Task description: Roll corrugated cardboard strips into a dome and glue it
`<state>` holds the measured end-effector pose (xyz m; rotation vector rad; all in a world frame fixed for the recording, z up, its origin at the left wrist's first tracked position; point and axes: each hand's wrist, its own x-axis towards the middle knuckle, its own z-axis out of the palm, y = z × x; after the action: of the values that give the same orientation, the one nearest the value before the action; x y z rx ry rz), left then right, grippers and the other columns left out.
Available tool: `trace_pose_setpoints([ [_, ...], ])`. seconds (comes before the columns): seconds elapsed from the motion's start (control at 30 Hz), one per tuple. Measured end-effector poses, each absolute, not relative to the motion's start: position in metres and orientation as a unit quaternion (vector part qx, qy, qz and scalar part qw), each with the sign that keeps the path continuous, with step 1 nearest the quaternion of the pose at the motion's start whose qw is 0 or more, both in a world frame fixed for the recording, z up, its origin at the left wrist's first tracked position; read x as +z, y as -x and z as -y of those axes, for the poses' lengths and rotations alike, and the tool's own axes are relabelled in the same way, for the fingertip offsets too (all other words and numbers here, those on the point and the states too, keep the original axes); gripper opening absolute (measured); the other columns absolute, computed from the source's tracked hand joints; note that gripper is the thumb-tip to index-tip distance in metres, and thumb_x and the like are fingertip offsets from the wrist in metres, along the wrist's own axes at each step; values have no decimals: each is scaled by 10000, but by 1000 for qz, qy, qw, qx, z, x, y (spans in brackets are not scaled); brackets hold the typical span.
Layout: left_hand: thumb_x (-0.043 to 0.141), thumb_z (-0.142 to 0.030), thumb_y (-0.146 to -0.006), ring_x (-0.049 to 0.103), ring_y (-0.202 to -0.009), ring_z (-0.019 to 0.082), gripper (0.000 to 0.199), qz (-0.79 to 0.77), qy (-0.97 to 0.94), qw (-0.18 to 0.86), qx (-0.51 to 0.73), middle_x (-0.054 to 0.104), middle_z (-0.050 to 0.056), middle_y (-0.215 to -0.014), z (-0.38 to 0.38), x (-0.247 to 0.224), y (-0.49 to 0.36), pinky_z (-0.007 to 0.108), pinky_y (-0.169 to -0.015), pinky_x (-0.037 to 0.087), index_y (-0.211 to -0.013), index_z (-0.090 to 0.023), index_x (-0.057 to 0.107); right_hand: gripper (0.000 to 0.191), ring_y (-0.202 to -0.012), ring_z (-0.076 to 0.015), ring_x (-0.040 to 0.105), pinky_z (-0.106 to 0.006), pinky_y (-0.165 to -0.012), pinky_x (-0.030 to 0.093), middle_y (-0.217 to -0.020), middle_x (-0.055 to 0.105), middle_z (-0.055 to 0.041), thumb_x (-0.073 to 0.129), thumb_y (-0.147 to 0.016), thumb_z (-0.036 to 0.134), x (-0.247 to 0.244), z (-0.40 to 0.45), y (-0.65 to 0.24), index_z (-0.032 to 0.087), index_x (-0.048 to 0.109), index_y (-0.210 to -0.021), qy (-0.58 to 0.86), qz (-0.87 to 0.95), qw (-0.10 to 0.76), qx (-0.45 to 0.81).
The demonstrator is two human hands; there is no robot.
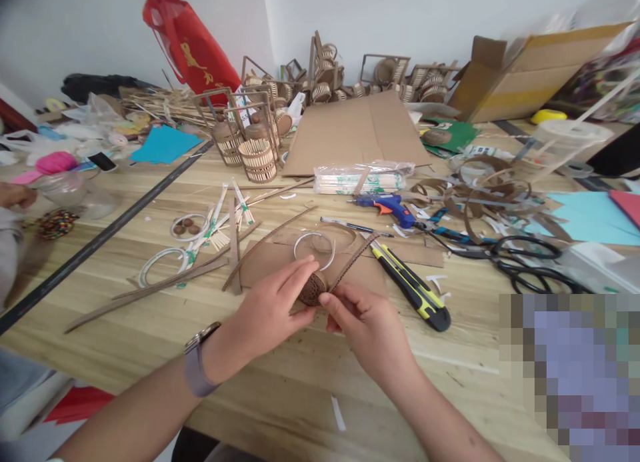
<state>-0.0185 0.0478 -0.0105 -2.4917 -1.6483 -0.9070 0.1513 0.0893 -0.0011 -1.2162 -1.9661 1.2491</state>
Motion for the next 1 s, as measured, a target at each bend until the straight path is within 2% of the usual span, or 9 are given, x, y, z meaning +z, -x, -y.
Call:
trace_pose_setpoints([
  [0.2,622,-100,-815,578,-1208,296,532,508,817,1,-273,542,213,-1356,-46,-10,20,422,-976,538,-1301,-101,405,407,-422,-121,443,-233,-419,310,-461,526,19,474,-868,433,-2,-89,-154,220,511,-523,435,776,243,386],
  [0.37,518,-63,-872,537,-1252,293,423,477,843,22,-250,517,219,-1376,-46,-11,21,428,-1014,510,-1283,-70,418,397,-409,-123,437,-239,-422,315,-449,506,27,495,-867,415,-5,-89,-155,224,506,-520,436,792,234,359],
  [0.47,487,-74,-903,515,-1279,274,399,466,843,16,-269,526,211,-1369,-47,-9,21,410,-1037,493,-1293,-72,407,404,-413,-122,433,-238,-419,313,-452,509,25,498,-861,427,-4,-90,-154,221,511,-514,437,778,236,385],
  [0.57,514,-136,-926,494,-1304,255,480,484,816,-2,-315,511,200,-1392,-48,-7,20,398,-1037,492,-1367,-113,325,432,-442,-124,460,-237,-448,344,-466,530,16,493,-865,468,-1,-90,-154,214,526,-517,447,737,258,437],
  [0.67,572,-213,-921,530,-1268,286,571,516,789,7,-332,518,216,-1382,-47,-8,17,428,-981,528,-1401,-136,271,452,-468,-124,458,-239,-469,350,-472,532,11,510,-855,519,-1,-88,-153,205,543,-532,464,692,277,479],
  [0.83,623,-196,-878,631,-1129,298,515,541,780,7,-316,620,192,-1249,-46,-12,16,418,-869,581,-1319,-129,366,507,-451,-112,373,-243,-438,294,-458,447,27,520,-823,602,-4,-85,-149,210,478,-504,461,672,263,516],
  [1.0,606,-97,-842,628,-1132,250,448,525,774,-51,-350,638,121,-1230,-48,-10,17,399,-946,546,-1249,-186,443,522,-433,-109,357,-240,-413,281,-440,423,31,541,-794,620,-1,-87,-152,217,448,-476,468,686,249,499],
])
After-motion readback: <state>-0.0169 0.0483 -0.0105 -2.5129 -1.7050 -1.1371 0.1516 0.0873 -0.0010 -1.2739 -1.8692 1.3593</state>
